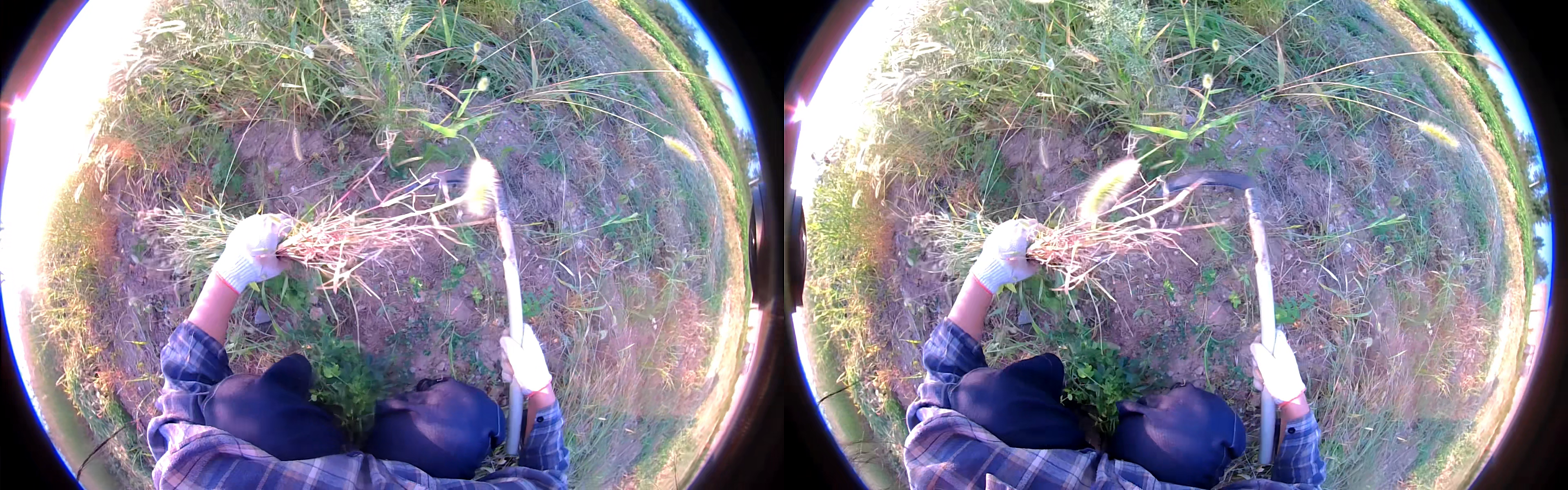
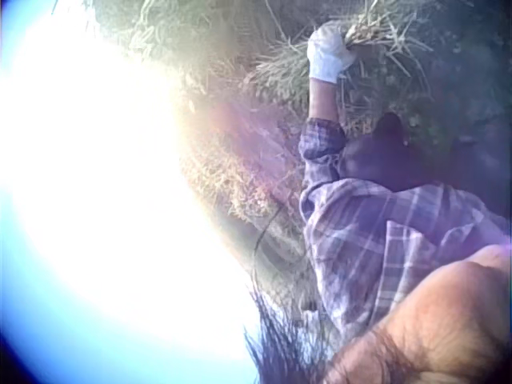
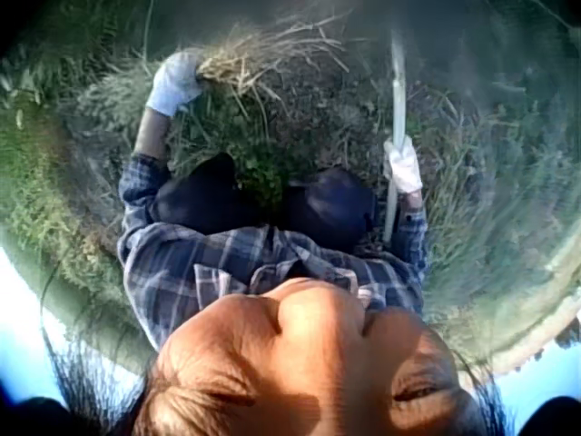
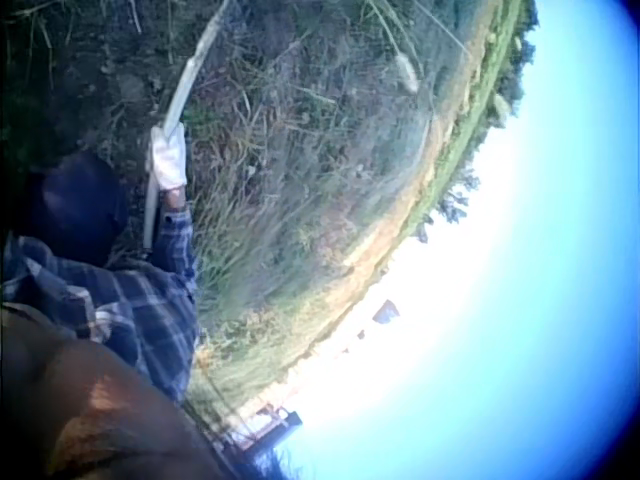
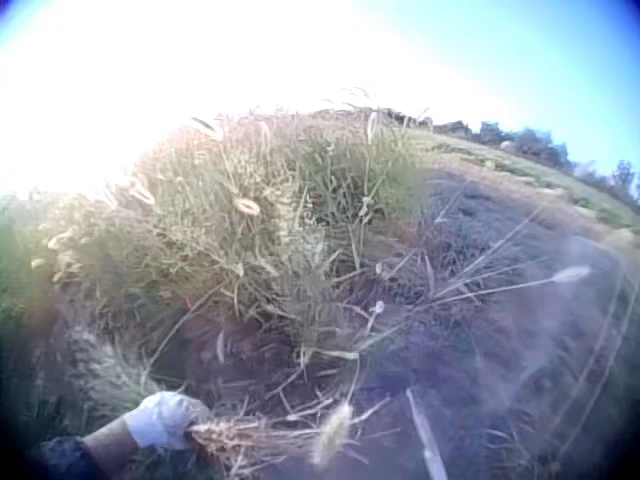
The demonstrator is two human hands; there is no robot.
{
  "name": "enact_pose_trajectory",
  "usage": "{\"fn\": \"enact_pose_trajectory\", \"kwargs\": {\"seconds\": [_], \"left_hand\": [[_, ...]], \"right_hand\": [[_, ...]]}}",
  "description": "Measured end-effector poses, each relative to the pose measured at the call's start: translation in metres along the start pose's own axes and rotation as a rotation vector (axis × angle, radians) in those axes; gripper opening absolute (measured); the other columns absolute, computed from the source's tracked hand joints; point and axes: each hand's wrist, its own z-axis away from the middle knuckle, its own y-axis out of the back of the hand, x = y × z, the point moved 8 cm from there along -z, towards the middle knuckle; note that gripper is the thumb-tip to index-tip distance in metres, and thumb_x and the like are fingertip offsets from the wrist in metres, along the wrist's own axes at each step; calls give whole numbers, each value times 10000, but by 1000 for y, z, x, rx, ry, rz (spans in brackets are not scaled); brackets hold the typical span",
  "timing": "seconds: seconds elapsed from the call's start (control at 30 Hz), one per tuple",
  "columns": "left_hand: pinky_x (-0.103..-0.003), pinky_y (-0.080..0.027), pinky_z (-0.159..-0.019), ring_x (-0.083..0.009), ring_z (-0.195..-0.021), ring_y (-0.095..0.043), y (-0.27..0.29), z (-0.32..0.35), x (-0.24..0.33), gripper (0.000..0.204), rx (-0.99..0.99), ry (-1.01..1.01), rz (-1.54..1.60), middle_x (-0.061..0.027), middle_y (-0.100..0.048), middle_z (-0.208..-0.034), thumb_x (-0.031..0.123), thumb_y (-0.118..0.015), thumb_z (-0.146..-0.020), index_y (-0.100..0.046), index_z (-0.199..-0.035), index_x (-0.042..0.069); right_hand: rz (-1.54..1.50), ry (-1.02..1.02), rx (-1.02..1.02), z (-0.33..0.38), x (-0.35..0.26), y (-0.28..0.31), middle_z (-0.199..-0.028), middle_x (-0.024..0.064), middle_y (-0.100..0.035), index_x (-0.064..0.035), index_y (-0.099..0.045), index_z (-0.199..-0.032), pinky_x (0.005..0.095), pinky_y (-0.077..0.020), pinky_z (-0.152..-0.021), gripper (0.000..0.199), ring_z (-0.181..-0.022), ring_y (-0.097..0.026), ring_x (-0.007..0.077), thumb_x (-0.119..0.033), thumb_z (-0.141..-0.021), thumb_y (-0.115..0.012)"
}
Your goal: The person harvests tall grass using a hand scythe, pulling bunches by hand and cutting them at the base.
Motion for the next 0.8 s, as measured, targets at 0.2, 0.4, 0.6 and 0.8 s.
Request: {"fn": "enact_pose_trajectory", "kwargs": {"seconds": [0.2, 0.4, 0.6, 0.8], "left_hand": [[-413, -514, -819, -252, -975, -647, 24, -74, 111, 400, -223, -329, -353, -62, -596, -1096, 243, -783, -680, -618, -1037, 170], [-406, -454, -934, -246, -1163, -555, 6, -147, 134, 368, -98, -534, -459, -77, -507, -1314, 180, -744, -699, -640, -1043, 103], [-437, -229, -1199, -276, -1457, -267, -36, -193, 173, 452, -45, -801, -648, -83, -371, -1533, 328, -719, -647, -673, -1016, 72], [-388, -239, -1195, -318, -1427, -297, -36, -275, 127, 438, 149, -434, -700, -27, -350, -1551, 203, -537, -881, -592, -1309, 129]], "right_hand": [[-192, 192, 288, -60, 3, 28, -622, -22, -467, -119, -468, -975, 261, -367, -340, 179, -395, -439, 93, -211, -929, -614], [-265, 330, 203, -171, -14, -17, -613, -12, -462, -108, -444, -946, 278, -368, -346, 176, -404, -449, 110, -194, -941, -597], [-131, 306, -114, -210, -35, -80, -661, -20, -510, -118, -516, -1054, 277, -353, -356, 126, -426, -438, 102, -194, -960, -551], [405, 212, -93, -199, -40, -88, -693, 123, -557, -11, -363, -1218, 370, -449, -404, 460, -503, -574, 236, -278, -921, -591]]}}
